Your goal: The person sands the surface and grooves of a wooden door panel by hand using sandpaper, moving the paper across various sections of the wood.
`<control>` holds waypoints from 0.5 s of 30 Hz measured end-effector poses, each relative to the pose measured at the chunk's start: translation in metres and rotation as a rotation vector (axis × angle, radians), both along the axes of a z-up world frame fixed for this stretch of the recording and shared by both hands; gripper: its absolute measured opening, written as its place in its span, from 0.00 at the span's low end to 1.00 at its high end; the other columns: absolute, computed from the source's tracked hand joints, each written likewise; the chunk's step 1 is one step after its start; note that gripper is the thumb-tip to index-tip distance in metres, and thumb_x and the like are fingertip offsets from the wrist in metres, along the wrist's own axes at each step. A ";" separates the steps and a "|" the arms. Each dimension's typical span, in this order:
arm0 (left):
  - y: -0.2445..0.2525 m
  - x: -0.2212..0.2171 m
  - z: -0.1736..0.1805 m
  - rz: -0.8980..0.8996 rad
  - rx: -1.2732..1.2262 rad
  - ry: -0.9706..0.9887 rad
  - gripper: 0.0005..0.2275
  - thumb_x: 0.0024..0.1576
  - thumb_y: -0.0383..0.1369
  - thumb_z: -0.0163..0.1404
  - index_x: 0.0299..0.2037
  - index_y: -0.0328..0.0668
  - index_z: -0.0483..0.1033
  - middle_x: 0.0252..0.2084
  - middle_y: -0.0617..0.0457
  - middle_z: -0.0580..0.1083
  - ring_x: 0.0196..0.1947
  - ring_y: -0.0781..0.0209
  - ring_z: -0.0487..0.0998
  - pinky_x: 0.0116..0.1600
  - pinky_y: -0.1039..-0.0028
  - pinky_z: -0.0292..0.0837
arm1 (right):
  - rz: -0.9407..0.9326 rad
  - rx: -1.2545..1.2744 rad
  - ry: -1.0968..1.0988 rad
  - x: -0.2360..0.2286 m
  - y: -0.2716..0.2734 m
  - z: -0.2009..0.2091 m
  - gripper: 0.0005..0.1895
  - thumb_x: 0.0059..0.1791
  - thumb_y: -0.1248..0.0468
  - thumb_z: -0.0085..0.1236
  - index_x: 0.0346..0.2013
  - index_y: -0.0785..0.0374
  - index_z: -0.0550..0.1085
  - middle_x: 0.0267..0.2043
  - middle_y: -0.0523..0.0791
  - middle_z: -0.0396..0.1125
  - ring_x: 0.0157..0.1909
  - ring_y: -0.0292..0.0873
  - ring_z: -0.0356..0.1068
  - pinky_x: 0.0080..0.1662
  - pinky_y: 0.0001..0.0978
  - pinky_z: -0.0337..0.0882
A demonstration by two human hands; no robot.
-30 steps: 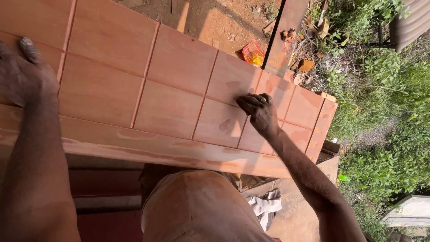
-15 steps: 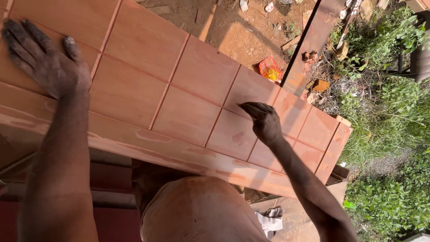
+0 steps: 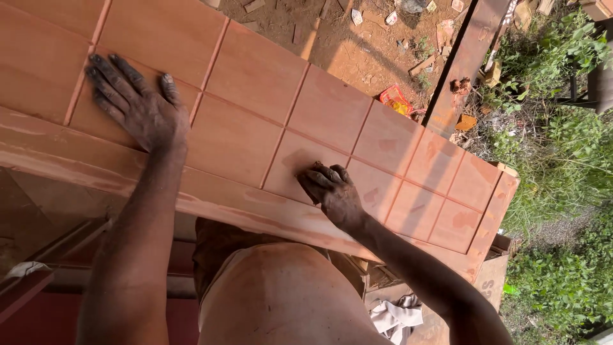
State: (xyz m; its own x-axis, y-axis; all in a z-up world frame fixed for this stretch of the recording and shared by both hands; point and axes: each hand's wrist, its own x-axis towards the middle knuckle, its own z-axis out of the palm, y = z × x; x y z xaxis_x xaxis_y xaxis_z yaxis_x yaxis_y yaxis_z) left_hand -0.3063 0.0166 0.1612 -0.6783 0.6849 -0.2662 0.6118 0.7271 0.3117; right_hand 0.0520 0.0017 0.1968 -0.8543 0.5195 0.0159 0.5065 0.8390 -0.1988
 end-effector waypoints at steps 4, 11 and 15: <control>0.002 -0.004 0.000 -0.008 0.018 -0.012 0.36 0.74 0.53 0.30 0.80 0.29 0.36 0.82 0.35 0.33 0.82 0.38 0.31 0.83 0.46 0.28 | -0.213 -0.115 -0.046 -0.020 0.009 -0.007 0.25 0.46 0.70 0.56 0.58 0.53 0.77 0.57 0.39 0.71 0.61 0.42 0.67 0.60 0.42 0.65; -0.002 -0.009 -0.005 -0.031 0.038 -0.031 0.35 0.75 0.53 0.29 0.80 0.28 0.37 0.82 0.34 0.33 0.82 0.37 0.31 0.83 0.46 0.28 | -0.068 -0.076 -0.041 -0.036 -0.021 0.004 0.25 0.43 0.71 0.56 0.56 0.55 0.77 0.54 0.42 0.72 0.60 0.46 0.68 0.57 0.43 0.65; -0.008 -0.013 -0.011 -0.057 0.077 -0.028 0.36 0.75 0.53 0.31 0.80 0.27 0.38 0.81 0.33 0.34 0.82 0.36 0.32 0.82 0.44 0.27 | 0.013 -0.117 -0.012 -0.075 -0.010 0.011 0.25 0.46 0.68 0.57 0.59 0.56 0.75 0.55 0.41 0.71 0.62 0.42 0.67 0.60 0.43 0.65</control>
State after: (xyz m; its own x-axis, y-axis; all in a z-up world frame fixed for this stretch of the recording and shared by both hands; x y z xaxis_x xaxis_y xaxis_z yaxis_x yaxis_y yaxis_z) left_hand -0.3190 0.0083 0.1506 -0.6308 0.7412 -0.2296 0.6418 0.6647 0.3825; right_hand -0.0229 -0.0080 0.2080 -0.8607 0.5061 -0.0545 0.4987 0.8168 -0.2900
